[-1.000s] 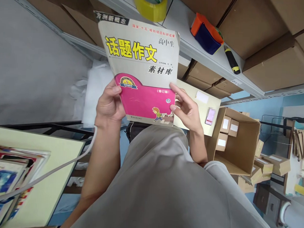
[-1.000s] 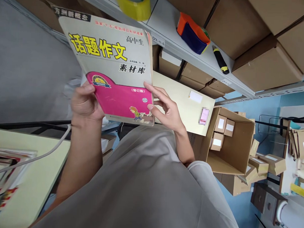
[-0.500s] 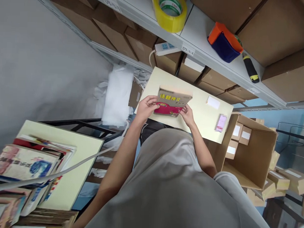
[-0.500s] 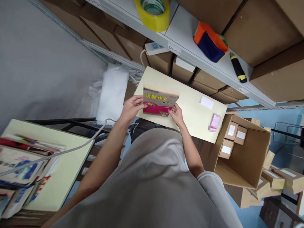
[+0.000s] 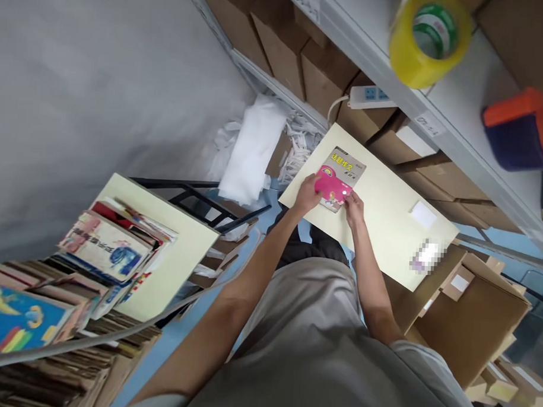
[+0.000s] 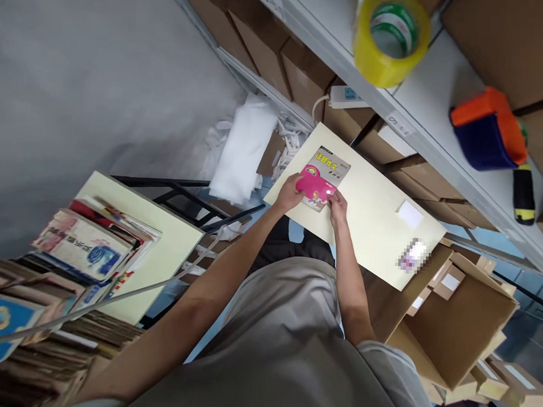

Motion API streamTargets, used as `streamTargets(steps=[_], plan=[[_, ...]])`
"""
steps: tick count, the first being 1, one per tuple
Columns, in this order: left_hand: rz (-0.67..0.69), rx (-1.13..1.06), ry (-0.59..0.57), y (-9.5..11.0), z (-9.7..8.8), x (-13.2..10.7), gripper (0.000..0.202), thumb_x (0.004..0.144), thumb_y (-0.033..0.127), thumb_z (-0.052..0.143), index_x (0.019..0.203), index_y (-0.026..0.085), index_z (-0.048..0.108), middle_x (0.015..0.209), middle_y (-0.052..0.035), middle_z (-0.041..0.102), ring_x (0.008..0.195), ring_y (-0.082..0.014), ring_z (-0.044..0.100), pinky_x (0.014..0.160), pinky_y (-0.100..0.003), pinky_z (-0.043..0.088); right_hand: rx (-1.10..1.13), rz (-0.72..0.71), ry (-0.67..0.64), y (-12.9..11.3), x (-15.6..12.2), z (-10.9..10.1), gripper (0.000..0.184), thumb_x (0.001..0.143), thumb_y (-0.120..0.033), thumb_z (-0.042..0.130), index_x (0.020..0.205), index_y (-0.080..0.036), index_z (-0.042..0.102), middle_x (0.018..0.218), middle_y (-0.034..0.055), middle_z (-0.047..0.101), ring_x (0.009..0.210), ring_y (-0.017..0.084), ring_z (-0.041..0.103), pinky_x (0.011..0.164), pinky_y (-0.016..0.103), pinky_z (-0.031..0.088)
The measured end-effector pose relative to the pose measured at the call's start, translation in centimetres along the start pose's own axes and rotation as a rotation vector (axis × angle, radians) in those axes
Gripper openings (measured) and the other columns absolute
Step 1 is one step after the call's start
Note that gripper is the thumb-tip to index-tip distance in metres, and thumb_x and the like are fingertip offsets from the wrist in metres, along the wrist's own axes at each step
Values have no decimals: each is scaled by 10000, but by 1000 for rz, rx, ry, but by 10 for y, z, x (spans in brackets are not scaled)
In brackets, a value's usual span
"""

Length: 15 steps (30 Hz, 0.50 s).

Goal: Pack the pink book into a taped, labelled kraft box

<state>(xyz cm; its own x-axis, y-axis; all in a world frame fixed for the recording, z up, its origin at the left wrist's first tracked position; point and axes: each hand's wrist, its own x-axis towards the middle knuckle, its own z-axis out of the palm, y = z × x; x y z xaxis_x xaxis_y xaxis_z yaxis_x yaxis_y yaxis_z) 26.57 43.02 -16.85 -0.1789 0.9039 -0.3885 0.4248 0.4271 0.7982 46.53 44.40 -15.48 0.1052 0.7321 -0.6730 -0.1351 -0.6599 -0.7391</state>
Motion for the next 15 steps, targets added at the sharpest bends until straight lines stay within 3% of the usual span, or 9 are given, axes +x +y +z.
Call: streamTargets(steps=[4, 7, 8, 10, 12, 15], plan=[[63, -92, -71, -13, -8, 16, 557, 875, 77, 650, 1399, 172, 812, 1563, -151, 752, 1506, -340, 685, 1366, -492, 499, -218, -81, 159, -7, 3, 15, 514, 824, -388, 733, 1273, -137, 727, 1224, 148, 858, 1121, 275, 790, 1076, 460, 652], [62, -188, 11, -45, -30, 21, 477, 955, 94, 594, 1362, 184, 824, 1481, -129, 803, 1415, -295, 741, 1295, -445, 556, -565, -229, 392, -10, -12, 34, 593, 908, -448, 697, 1383, -94, 700, 1500, 263, 738, 1426, 363, 702, 1236, 549, 576], [20, -207, 70, -62, -41, 23, 460, 967, 100, 584, 1347, 190, 826, 1457, -122, 814, 1397, -286, 749, 1278, -438, 566, -684, -335, 449, -11, -20, 44, 618, 934, -459, 682, 1434, -96, 683, 1594, 280, 673, 1540, 379, 630, 1313, 573, 511], [-139, -237, 193, -105, -65, 28, 427, 973, 113, 574, 1306, 193, 828, 1406, -117, 831, 1352, -278, 767, 1245, -435, 584, -834, -534, 411, -12, -36, 74, 589, 1025, -480, 600, 1496, -134, 664, 1662, 262, 623, 1627, 379, 563, 1367, 616, 453], [-353, -265, 298, -158, -92, 34, 406, 958, 128, 573, 1276, 180, 819, 1366, -132, 836, 1300, -284, 785, 1209, -442, 604, -876, -641, 280, -11, -52, 117, 490, 1083, -476, 585, 1445, -170, 709, 1601, 243, 680, 1591, 381, 605, 1350, 655, 469], [-635, -267, 403, -244, -129, 46, 437, 915, 161, 609, 1316, 158, 781, 1371, -175, 814, 1264, -323, 793, 1194, -488, 608, -891, -685, 51, 7, -64, 196, 345, 1124, -423, 596, 1355, -229, 763, 1517, 203, 747, 1493, 359, 688, 1304, 654, 526]])
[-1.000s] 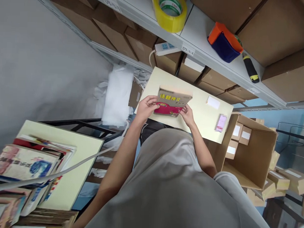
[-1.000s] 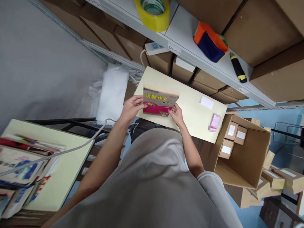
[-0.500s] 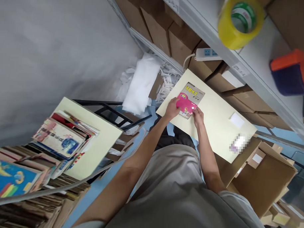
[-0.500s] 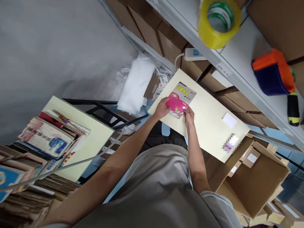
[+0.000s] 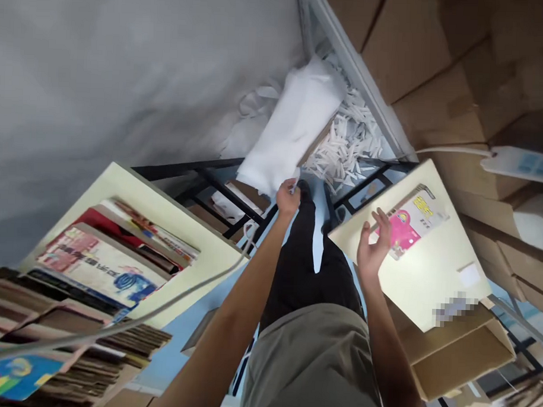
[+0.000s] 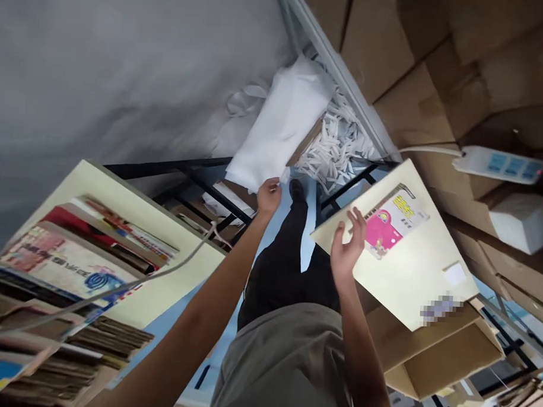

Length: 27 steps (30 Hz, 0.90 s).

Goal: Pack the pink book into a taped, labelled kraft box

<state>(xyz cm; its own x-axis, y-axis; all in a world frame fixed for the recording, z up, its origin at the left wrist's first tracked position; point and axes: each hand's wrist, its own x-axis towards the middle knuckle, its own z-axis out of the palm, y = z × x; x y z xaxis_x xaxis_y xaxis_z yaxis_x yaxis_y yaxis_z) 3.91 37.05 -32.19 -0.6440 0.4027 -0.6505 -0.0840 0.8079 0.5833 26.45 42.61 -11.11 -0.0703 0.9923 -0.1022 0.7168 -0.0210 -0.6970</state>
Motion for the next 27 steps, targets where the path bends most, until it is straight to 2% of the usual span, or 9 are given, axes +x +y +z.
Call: streamTargets(steps=[2, 5, 7, 11, 15, 17, 20, 24, 27], plan=[[-121, 29, 55, -31, -22, 46, 500, 893, 182, 649, 1385, 157, 739, 1448, -208, 769, 1333, -374, 762, 1248, -557, 562, 65, -37, -124, -24, 2, 55, 308, 1132, -399, 606, 1345, -254, 777, 1474, 181, 770, 1436, 336, 723, 1274, 608, 568], [-276, 62, 96, -76, -45, 105, 611, 874, 193, 699, 1480, 130, 655, 1577, -272, 660, 1519, -438, 638, 1349, -613, 444, 98, -37, -247, -29, 11, 153, 317, 1141, -393, 596, 1355, -262, 789, 1453, 170, 780, 1418, 323, 731, 1287, 572, 570], [-348, 92, 120, -102, -53, 137, 661, 863, 187, 724, 1509, 96, 616, 1619, -305, 602, 1610, -447, 549, 1398, -597, 380, 8, -51, -335, -16, 25, 223, 330, 1141, -374, 576, 1334, -230, 803, 1556, 197, 731, 1542, 348, 646, 1364, 605, 486], [-376, 128, 190, -144, -52, 182, 746, 891, 152, 729, 1603, 58, 523, 1732, -325, 492, 1722, -422, 413, 1456, -554, 295, -389, -131, -689, 27, 80, 353, 361, 1144, -269, 552, 1383, -139, 789, 1890, 207, 393, 1839, 386, 186, 1462, 645, 299], [-416, 110, 279, -170, -34, 205, 849, 931, 140, 735, 1701, 35, 395, 1867, -346, 291, 1811, -404, 222, 1482, -540, 209, -603, -317, -923, 74, 143, 450, 345, 1090, -148, 582, 1333, -121, 825, 1925, 170, 335, 1856, 347, 117, 1506, 618, 152], [-427, 91, 309, -177, -22, 209, 881, 942, 141, 738, 1724, 15, 352, 1891, -355, 219, 1826, -402, 160, 1485, -529, 190, -682, -389, -995, 94, 168, 480, 373, 1027, -64, 570, 1280, -92, 842, 1910, 180, 363, 1856, 345, 110, 1514, 618, 92], [-424, 42, 344, -184, -7, 211, 921, 953, 151, 738, 1762, 55, 307, 1923, -327, 134, 1829, -409, 140, 1483, -532, 194, -745, -506, -1069, 116, 191, 502, 453, 983, -14, 520, 1311, -63, 828, 1883, 206, 405, 1851, 327, 143, 1520, 611, 83], [-449, -40, 379, -195, -2, 213, 968, 944, 211, 788, 1775, 102, 304, 1933, -312, 91, 1818, -444, 172, 1472, -562, 226, -686, -632, -1078, 124, 205, 498, 566, 1041, -29, 409, 1515, -41, 717, 1822, 223, 509, 1830, 280, 250, 1530, 569, 143], [-457, -152, 372, -204, -7, 218, 993, 903, 229, 817, 1751, 78, 324, 1875, -341, 268, 1800, -491, 183, 1426, -669, 273, -665, -611, -1001, 119, 205, 475, 596, 1057, -26, 392, 1600, -20, 638, 1791, 247, 539, 1821, 294, 283, 1533, 567, 144]])
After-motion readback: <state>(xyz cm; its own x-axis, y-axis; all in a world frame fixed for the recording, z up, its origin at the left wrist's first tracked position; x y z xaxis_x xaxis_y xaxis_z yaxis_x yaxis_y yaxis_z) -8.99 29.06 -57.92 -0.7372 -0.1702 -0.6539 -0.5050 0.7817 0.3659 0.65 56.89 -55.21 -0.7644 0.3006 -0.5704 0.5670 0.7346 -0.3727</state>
